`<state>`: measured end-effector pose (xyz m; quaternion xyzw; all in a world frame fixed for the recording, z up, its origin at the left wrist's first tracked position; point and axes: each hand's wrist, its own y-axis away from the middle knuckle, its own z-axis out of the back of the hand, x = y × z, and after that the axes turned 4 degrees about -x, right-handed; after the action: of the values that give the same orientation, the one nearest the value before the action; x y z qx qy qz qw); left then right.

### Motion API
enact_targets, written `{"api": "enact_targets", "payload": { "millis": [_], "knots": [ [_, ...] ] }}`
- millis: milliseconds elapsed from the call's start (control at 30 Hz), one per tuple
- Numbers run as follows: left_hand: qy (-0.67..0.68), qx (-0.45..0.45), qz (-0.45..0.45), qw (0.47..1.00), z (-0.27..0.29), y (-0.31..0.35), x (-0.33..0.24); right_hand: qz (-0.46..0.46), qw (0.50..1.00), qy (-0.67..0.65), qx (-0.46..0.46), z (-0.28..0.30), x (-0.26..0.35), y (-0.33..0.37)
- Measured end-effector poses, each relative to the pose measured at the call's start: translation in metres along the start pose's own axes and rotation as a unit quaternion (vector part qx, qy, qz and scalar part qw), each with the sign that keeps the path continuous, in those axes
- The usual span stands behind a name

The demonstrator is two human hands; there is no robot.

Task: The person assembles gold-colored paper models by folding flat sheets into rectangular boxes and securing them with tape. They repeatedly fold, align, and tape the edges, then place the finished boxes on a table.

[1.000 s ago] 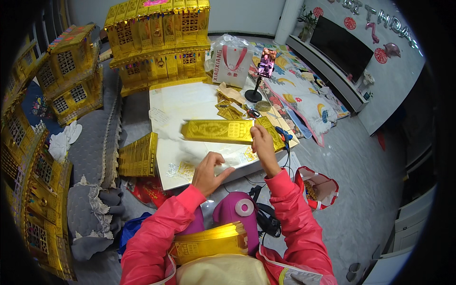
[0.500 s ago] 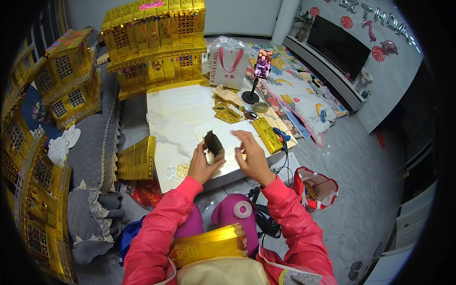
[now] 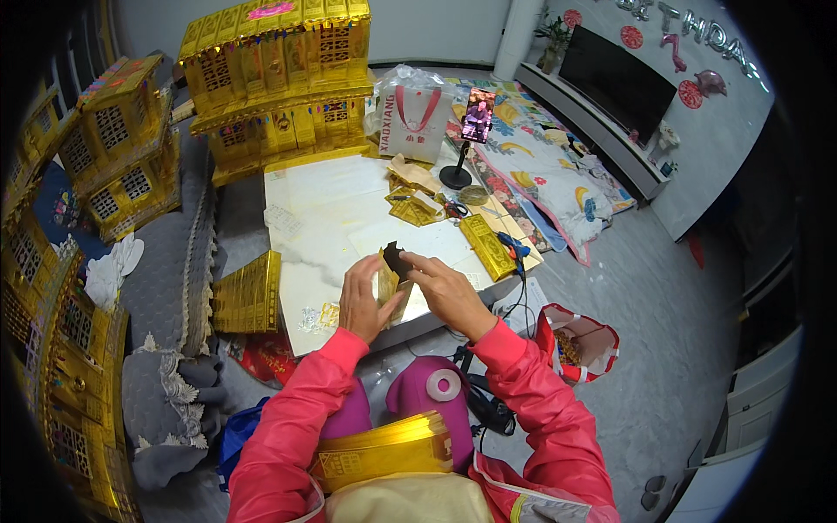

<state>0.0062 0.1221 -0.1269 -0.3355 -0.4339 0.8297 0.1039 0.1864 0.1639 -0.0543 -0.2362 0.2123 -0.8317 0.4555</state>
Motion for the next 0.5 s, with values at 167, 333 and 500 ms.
{"api": "enact_targets", "payload": {
  "millis": [167, 333, 500],
  "knots": [
    [-0.012, 0.063, -0.103, 0.993, 0.009, -0.008, 0.004, 0.024, 0.999, -0.024, -0.007, -0.002, -0.001, 0.003],
    [-0.026, 0.091, -0.113, 0.989, 0.005, -0.01, 0.005, -0.023, 0.999, -0.043, -0.007, -0.007, 0.0, 0.01],
    [0.02, 0.098, -0.099, 0.99, -0.002, -0.012, 0.005, -0.05, 0.995, -0.051, -0.075, -0.016, 0.003, 0.013]
  ]
}}
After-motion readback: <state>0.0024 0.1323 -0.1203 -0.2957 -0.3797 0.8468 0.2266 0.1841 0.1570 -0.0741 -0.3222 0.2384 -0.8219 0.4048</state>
